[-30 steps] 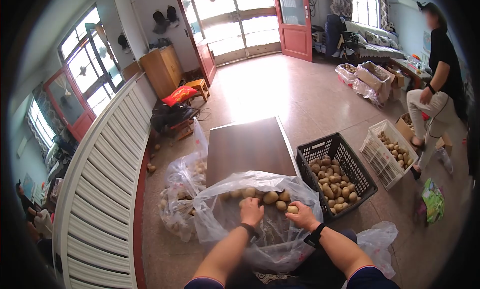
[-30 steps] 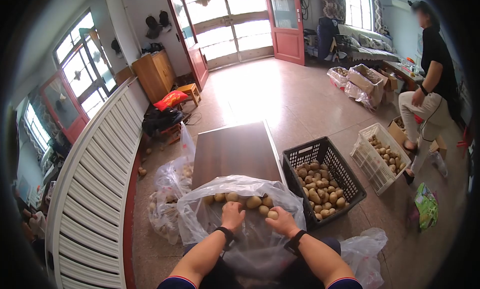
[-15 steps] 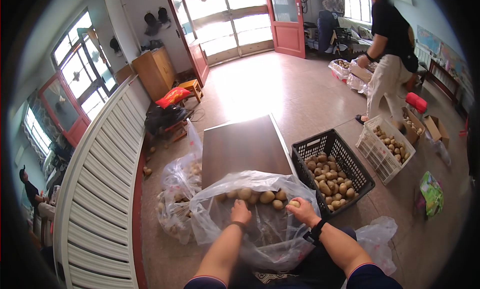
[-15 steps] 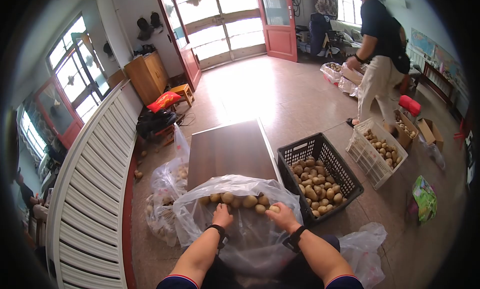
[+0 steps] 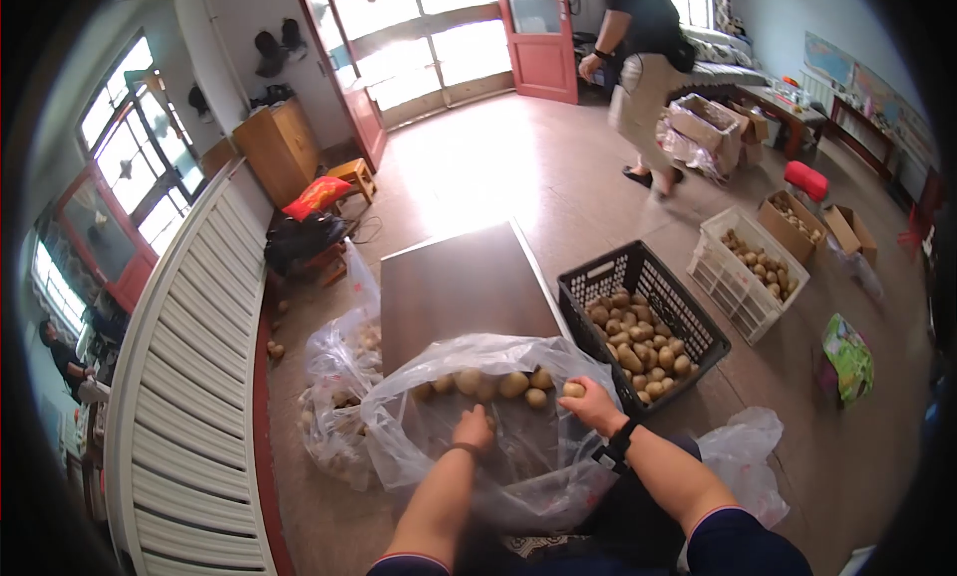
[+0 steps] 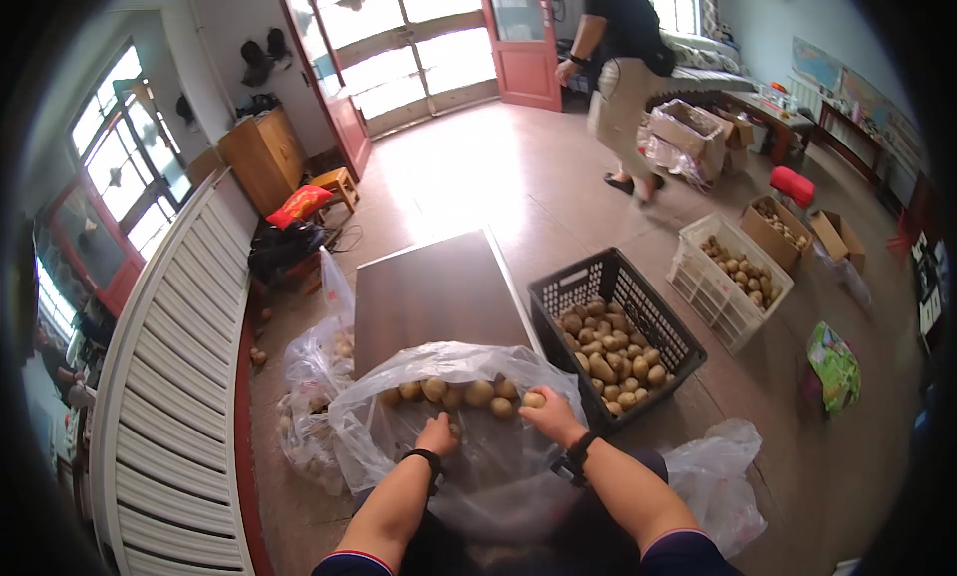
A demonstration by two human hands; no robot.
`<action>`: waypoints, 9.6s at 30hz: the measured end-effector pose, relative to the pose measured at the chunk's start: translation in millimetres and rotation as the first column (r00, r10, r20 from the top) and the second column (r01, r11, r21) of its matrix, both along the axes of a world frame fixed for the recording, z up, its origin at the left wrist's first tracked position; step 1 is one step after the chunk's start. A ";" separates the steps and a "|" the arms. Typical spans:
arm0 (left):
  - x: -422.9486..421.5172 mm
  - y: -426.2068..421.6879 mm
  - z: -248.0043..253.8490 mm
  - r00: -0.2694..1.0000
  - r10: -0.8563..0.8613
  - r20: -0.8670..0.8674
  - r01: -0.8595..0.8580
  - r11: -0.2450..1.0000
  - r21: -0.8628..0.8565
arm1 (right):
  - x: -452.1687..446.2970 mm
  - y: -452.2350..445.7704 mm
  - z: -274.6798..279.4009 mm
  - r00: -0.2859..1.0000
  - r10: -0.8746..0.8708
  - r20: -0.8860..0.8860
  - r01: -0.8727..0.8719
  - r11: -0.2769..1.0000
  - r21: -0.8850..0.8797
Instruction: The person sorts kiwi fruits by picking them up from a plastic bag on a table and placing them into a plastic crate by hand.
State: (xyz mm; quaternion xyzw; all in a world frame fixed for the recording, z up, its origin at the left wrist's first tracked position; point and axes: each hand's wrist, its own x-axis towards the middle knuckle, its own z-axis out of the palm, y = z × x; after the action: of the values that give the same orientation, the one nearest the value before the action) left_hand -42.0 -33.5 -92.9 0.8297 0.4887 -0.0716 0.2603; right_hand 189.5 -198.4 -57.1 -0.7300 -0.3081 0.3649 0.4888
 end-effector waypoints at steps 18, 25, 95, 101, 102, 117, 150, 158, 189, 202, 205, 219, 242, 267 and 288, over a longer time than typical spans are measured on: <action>20.0 -22.7 16.2 0.925 -0.018 0.378 0.084 0.984 -0.158 | 69.8 -20.2 53.2 0.648 -0.298 -0.701 0.515 0.849 0.116; 24.9 -24.6 29.6 0.872 0.249 0.421 -0.024 0.881 -0.472 | 107.8 -28.9 8.7 0.425 -0.577 -0.697 0.620 0.747 -0.240; 24.1 0.7 20.1 0.806 0.279 0.521 -0.208 0.959 -0.191 | 128.9 -24.3 -42.5 0.548 -0.593 -0.589 0.661 0.739 -0.129; 28.1 0.1 6.4 0.752 0.169 0.637 -0.142 0.985 -0.094 | 33.5 5.5 13.7 0.988 -0.150 -0.044 0.156 0.919 0.362; 28.6 -4.1 16.4 0.740 0.145 0.657 -0.112 0.989 -0.093 | 24.9 10.4 5.6 0.993 0.016 -0.120 0.033 0.918 0.395; 20.9 14.3 26.8 0.707 0.237 0.666 -0.286 0.957 -0.037 | -28.5 87.6 -12.9 0.790 0.211 0.575 -0.150 0.977 -0.152; 5.4 36.2 -9.0 0.787 0.284 0.548 -0.176 0.954 -0.241 | -52.1 120.5 -23.5 0.648 0.311 0.695 -0.011 0.916 -0.400; 6.8 15.6 13.1 0.877 0.187 0.442 -0.066 0.959 -0.276 | -85.7 78.5 -40.9 0.606 0.224 0.764 -0.086 0.972 -0.216; 1.4 -13.9 -24.8 0.993 -0.098 0.058 0.102 0.992 -0.068 | -67.8 25.6 24.7 0.520 0.239 0.820 -0.353 0.934 -0.049; 26.8 -18.4 21.2 0.839 0.134 0.528 0.202 0.823 -0.530 | -47.7 -4.0 17.3 0.781 0.334 0.528 -0.456 0.882 0.117; 38.8 -33.6 40.8 0.723 0.229 0.652 0.353 0.689 -0.633 | -55.6 -1.2 12.1 0.770 0.284 0.571 -0.451 0.876 0.172; 51.2 -50.4 41.1 0.707 0.472 0.527 0.293 0.482 -0.826 | -47.4 6.1 16.6 0.875 0.078 0.478 -0.140 0.985 0.096; 30.7 -31.2 8.8 0.847 -0.157 0.508 0.131 0.988 0.085 | 82.4 7.2 43.8 0.665 -0.017 -0.747 0.418 0.837 0.353; 31.1 -48.3 21.4 0.985 -0.165 0.056 0.162 0.985 0.060 | 178.3 -49.3 -70.3 0.477 -0.500 -0.723 0.600 0.786 -0.148; 44.6 -40.7 40.1 0.861 0.193 0.472 0.001 0.925 -0.380 | 35.6 -7.1 45.4 0.900 -0.300 0.316 0.176 0.914 0.366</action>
State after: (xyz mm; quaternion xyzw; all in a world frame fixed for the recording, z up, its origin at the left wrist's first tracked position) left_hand 2.6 -74.2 -52.8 0.7302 0.4234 0.0691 0.5317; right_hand 225.1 -205.5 -11.7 -0.7257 -0.3574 0.1029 0.5789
